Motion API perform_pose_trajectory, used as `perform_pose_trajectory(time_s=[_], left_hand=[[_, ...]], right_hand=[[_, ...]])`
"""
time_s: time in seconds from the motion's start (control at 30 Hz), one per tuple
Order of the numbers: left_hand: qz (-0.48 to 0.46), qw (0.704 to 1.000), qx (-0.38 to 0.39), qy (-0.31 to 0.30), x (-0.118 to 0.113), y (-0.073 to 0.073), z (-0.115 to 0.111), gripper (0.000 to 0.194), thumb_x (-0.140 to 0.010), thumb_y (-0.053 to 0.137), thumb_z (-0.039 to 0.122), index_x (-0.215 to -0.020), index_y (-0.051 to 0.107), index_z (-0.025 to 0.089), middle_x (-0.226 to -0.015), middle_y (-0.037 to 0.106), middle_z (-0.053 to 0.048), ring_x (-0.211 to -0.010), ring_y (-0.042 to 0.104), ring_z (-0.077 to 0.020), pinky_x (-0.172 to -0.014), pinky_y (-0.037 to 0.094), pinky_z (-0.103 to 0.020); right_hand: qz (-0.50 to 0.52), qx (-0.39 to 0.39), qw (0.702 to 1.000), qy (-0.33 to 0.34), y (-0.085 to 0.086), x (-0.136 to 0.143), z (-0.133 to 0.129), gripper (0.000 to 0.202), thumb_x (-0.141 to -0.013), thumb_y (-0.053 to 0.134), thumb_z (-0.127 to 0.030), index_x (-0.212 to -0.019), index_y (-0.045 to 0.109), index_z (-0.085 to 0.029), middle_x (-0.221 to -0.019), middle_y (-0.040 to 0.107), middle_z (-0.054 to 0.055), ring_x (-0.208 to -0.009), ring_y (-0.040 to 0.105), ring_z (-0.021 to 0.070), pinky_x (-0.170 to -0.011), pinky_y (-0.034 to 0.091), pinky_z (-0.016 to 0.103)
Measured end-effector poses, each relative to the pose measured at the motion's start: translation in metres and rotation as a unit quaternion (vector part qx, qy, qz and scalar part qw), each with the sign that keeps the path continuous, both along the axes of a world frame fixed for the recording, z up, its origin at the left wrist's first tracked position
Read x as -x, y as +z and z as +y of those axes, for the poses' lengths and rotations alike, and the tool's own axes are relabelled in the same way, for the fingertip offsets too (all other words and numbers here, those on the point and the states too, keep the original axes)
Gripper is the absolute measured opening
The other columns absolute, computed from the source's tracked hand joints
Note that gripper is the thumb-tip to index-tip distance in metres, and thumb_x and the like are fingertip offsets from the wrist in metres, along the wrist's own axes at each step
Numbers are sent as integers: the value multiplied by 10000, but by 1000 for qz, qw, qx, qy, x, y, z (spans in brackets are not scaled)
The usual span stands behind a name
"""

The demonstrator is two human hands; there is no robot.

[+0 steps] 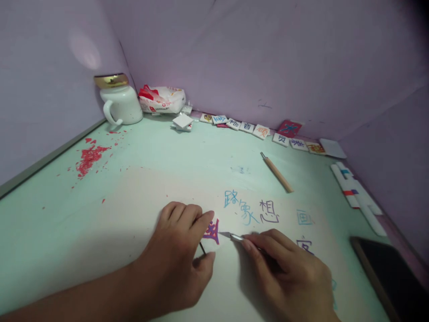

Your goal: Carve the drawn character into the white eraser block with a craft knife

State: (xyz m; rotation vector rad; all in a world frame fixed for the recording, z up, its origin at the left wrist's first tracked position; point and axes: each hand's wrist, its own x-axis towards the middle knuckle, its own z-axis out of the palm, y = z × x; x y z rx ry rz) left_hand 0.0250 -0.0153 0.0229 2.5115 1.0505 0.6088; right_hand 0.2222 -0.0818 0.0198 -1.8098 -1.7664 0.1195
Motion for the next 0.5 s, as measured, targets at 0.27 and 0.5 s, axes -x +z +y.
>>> perform_pose_trajectory(time_s=[0.27,0.5], left_hand=[[-6,1000,2,5,0,0,0,423,-746,559,182,-1167,560,138,-992,548,-95,-884,473,-266,-849,383,-499],[-8,1000,-5,4,0,-2,-1,444,-748,559,183,-1188,557,130,-999,551,-96,-892,475,-265,-849,387,-494]], right_hand=[[-13,-12,1000,-3,-1,-1,0,229,-915,549,-362,-817,738,-277,-686,695,-41,-498,629,107,-427,409,222],[-36,-26,999,-22,-4,-5,4,237,-916,553,-389,-842,745,-271,-731,730,-36,-515,659,118,-429,396,232]])
